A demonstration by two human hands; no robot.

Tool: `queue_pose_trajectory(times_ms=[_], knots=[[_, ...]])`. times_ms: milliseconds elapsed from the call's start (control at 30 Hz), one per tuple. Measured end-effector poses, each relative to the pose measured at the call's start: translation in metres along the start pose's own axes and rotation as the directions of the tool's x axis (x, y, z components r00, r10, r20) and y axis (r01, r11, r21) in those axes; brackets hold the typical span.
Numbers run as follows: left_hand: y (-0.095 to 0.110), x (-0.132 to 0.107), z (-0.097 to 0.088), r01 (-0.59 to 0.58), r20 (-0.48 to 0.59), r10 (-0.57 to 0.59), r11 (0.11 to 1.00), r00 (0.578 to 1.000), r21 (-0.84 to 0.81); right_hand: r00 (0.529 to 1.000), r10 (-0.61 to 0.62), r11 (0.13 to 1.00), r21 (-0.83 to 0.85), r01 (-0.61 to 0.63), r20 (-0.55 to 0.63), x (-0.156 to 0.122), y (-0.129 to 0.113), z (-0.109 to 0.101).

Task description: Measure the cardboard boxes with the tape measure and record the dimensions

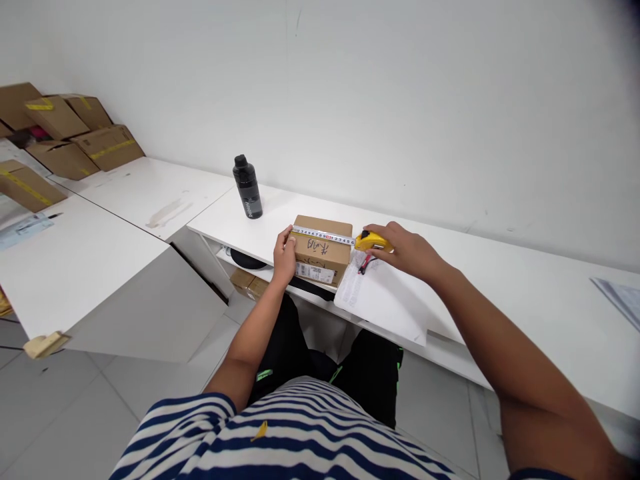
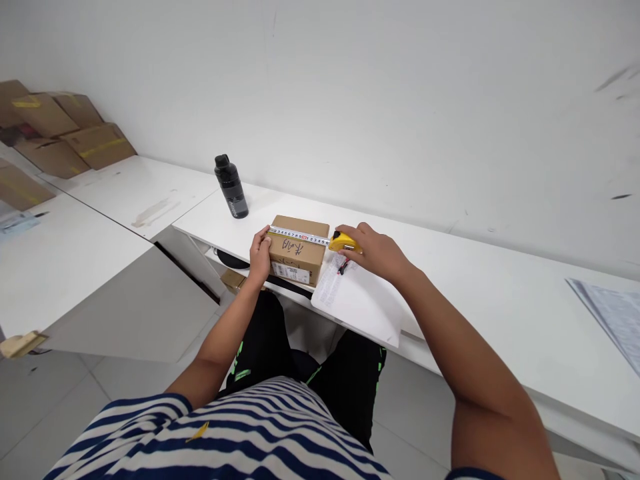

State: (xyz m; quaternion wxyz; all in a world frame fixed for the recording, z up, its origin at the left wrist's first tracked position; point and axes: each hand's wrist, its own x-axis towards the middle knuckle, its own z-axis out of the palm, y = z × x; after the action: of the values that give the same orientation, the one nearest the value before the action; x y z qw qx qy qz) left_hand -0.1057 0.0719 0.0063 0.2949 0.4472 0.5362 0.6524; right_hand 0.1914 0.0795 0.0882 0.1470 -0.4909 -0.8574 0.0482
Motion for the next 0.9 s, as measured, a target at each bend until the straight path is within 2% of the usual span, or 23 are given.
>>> queue_pose_trajectory(times_ms=[400, 500, 567, 633, 700, 767, 833, 900], knots=[[0.0, -0.001, -0.001, 0.002, 0.013, -0.003, 1.0, 1.0, 0.019, 1.0, 0.017, 1.0, 0.013, -0.017, -0.013, -0.002, 0.0, 0.001], [0.0, 0.002, 0.0, 0.004, 0.021, -0.005, 0.999, 1.0, 0.037, 0.999, 0.001, 0.999, 0.046, 0.001, -0.051, 0.002, -0.004, 0.0], [0.005, 0.004, 0.001, -0.013, 0.007, 0.012, 0.991, 1.0, 0.13, 0.995, 0.004, 0.999, 0.037, 0.0, -0.098, 0.007, -0.014, -0.001], [0.013, 0.002, 0.0, -0.074, -0.039, 0.089, 0.955, 0.995, 0.287, 0.989, 0.009, 1.0, 0.022, -0.006, -0.151, 0.012, -0.028, -0.003], [0.024, -0.009, -0.001, -0.18, -0.059, 0.225, 0.89, 0.973, 0.418, 0.981, 0.008, 1.0, 0.03, -0.002, -0.196, 0.016, -0.042, -0.006], [0.036, -0.029, -0.002, -0.307, -0.025, 0.355, 0.84, 0.935, 0.448, 0.971, 0.01, 0.998, 0.063, 0.005, -0.238, 0.015, -0.054, -0.006], [0.046, -0.056, -0.003, -0.418, 0.036, 0.437, 0.828, 0.899, 0.375, 0.959, 0.018, 0.991, 0.131, 0.02, -0.283, 0.007, -0.064, 0.0], [0.053, -0.085, -0.002, -0.467, 0.094, 0.457, 0.861, 0.884, 0.201, 0.927, 0.07, 0.972, 0.236, 0.021, -0.37, -0.01, -0.074, 0.015]])
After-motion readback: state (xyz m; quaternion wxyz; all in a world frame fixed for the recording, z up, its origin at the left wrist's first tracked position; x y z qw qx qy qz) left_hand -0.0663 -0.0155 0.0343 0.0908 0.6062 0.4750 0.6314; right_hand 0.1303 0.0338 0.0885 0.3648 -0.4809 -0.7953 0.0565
